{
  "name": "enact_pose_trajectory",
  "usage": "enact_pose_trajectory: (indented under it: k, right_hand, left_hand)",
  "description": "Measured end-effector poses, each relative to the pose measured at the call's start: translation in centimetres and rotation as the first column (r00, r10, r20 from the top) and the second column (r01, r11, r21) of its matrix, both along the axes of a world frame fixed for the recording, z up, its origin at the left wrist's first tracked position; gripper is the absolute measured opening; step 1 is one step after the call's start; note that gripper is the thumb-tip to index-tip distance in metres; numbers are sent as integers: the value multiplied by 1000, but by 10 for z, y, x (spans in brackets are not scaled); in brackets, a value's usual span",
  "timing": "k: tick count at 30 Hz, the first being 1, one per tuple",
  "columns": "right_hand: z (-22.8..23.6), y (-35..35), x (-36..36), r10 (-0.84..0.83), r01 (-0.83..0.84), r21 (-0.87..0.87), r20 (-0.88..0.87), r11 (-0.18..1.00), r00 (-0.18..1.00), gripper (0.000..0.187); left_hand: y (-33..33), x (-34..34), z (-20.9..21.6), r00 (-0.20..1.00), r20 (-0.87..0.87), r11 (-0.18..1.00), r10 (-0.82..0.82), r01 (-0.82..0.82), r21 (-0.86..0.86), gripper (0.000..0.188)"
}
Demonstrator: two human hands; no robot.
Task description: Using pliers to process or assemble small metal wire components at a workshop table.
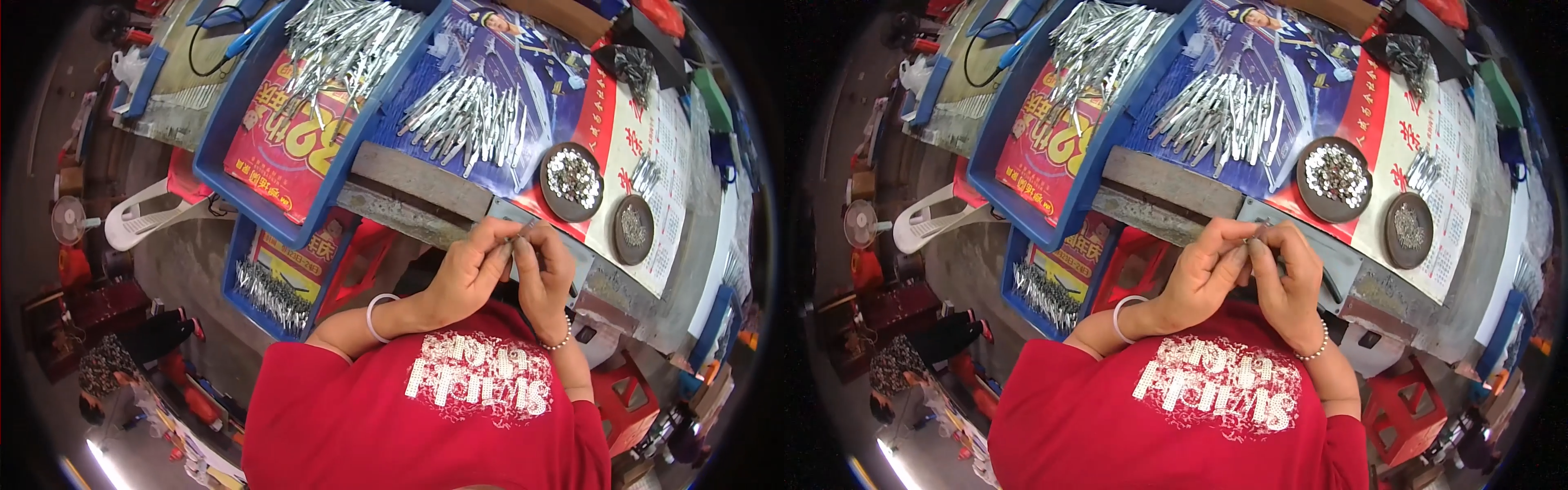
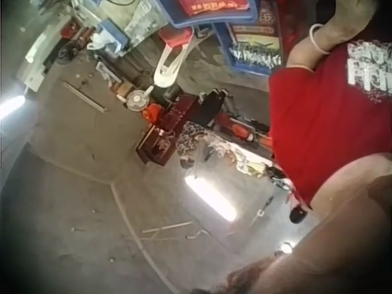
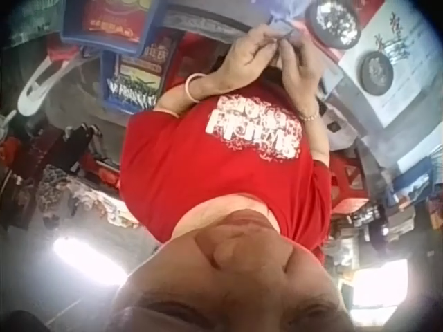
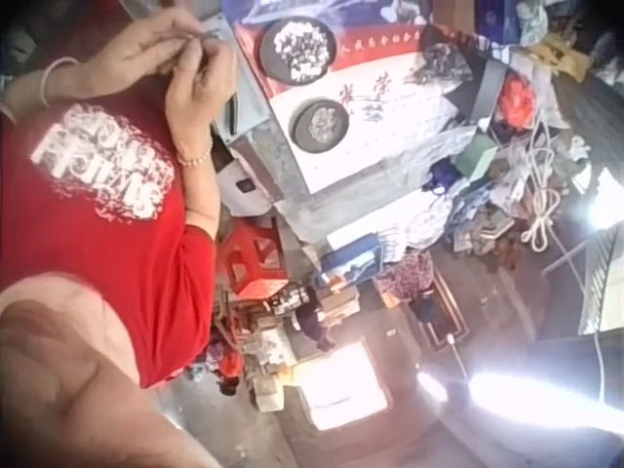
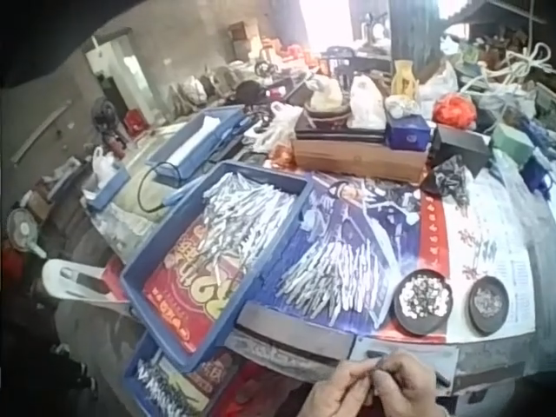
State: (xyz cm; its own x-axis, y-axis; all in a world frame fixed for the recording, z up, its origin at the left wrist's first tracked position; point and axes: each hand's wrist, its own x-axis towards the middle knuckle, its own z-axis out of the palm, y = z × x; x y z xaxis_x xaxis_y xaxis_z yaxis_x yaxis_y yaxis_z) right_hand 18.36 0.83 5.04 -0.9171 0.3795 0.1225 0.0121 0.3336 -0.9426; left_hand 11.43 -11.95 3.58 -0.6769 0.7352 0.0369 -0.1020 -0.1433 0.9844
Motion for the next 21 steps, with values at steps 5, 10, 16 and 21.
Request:
enact_pose_trajectory:
  k: [5, 10, 16, 21]
  right_hand:
    - [-11, -5, -7, -38, 183, 426, -326, 886, 945, 4]
    - [2, -5, 2, -56, 69, -117, 111, 991, 992, 10]
    - [-5, -11, -10, 10, 137, 459, -303, 878, 953, 8]
    - [-4, -14, -4, -47, 45, 117, 17, 992, 999, 6]
  left_hand:
    - [8, 10, 4, 914, -351, 979, 205, -192, 72, 24]
    - [4, 10, 2, 924, -300, 971, 239, -227, 75, 20]
    - [5, 19, -5, 903, -260, 939, 342, -316, 138, 12]
    - [-3, 18, -10, 914, -241, 945, 326, -313, 94, 12]
